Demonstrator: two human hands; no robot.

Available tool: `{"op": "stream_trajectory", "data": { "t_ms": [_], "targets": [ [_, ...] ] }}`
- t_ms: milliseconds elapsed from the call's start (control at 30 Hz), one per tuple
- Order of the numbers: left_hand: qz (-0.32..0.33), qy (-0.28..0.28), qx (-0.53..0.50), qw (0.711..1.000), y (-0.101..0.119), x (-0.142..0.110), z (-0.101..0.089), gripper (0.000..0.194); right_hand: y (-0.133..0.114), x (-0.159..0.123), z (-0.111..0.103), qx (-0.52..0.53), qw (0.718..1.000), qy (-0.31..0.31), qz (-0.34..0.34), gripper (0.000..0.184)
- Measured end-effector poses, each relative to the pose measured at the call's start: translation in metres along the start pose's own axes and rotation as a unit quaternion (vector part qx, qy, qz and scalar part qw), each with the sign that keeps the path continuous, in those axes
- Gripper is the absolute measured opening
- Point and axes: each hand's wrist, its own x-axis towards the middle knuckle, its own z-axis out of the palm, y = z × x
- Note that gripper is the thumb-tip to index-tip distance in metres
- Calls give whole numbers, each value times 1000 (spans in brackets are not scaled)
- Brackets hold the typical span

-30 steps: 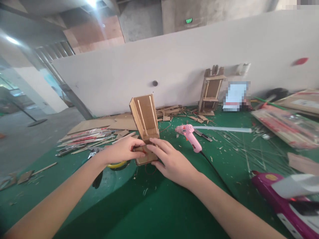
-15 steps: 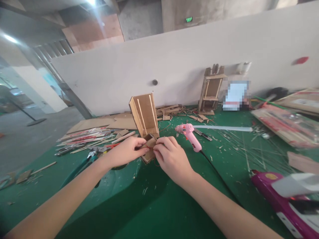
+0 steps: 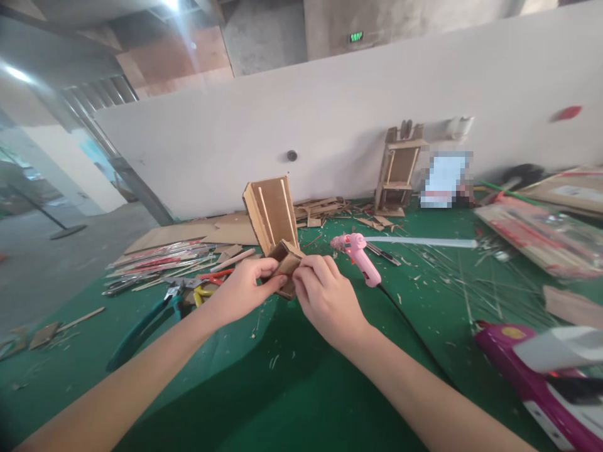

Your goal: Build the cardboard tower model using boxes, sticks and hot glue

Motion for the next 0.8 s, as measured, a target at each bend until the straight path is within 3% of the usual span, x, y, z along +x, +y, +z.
{"op": "stream_trajectory", "data": {
  "t_ms": [100, 233, 467, 567, 700, 733, 800],
  "targets": [
    [22, -28, -27, 999, -1, 1, -1, 20, 1, 3, -2, -50, 999, 12, -11, 12],
    [25, -26, -65, 997, -3, 1, 3, 10, 1, 4, -1, -57, 998, 10, -23, 11],
    [20, -15, -101, 995, -8, 2, 7, 10, -6, 1, -6, 54, 991, -108, 48, 14],
    [26, -6, -55, 998, -13, 3, 5, 14, -1, 11, -31, 123, 957, -233, 122, 10],
    [14, 18, 9, 1000, -20, 4, 3, 17, 16, 24, -75, 118, 862, -449, 201, 31],
    [9, 22, 13, 1000, -22, 4, 2, 17, 22, 25, -83, 104, 845, -476, 218, 35],
    [4, 20, 13, 1000, -25, 3, 2, 20, 34, 22, -93, 58, 843, -472, 249, 42]
  ]
}}
